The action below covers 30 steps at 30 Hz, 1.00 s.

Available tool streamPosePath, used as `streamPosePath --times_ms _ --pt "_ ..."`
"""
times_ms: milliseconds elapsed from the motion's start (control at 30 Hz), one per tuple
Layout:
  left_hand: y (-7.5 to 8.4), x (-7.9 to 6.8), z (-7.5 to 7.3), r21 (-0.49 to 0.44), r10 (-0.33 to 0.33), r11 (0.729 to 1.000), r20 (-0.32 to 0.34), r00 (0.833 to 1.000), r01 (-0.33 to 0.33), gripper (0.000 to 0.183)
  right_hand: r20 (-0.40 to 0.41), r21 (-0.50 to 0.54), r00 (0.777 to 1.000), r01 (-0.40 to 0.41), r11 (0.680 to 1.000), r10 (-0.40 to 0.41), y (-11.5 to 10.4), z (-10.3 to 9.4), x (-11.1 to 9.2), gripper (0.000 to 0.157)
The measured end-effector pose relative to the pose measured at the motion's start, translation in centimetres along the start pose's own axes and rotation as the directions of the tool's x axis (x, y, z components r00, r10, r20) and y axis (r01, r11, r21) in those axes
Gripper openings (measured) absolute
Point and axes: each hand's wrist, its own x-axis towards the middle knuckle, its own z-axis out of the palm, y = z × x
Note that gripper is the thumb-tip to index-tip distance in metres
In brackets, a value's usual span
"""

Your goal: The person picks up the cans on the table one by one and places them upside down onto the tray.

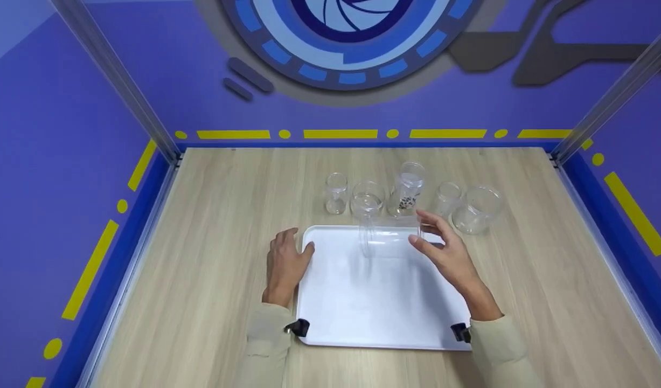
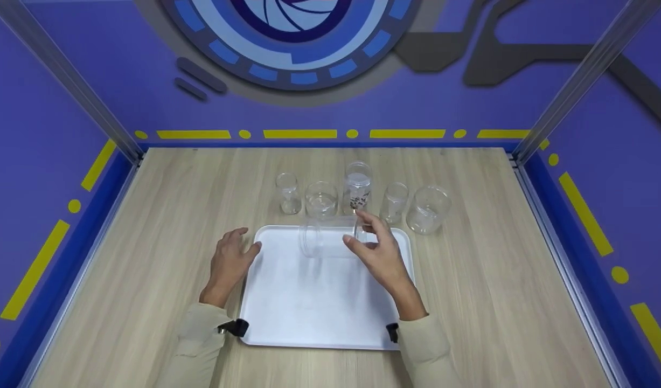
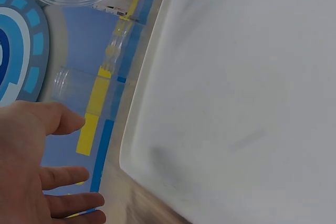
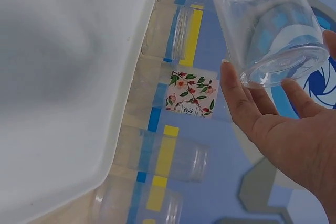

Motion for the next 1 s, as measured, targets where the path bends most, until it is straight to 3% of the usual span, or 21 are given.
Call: streamPosePath --times_ms 467,1000 --pt "-1.2 -0.1 0.7 0.053 -0.016 0.998 0.018 1.0 0.015 0.058 -0.019 -0.059 1.0 0.021 0.998 -0.022 -0.3 0.1 -0.1 0.062" --pt "-2.0 -0.6 1.3 0.222 0.084 0.971 0.015 0.996 -0.085 0.042 -0.036 -0.147 0.995 0.086 0.985 -0.092 0.5 0.1 -0.1 0.063"
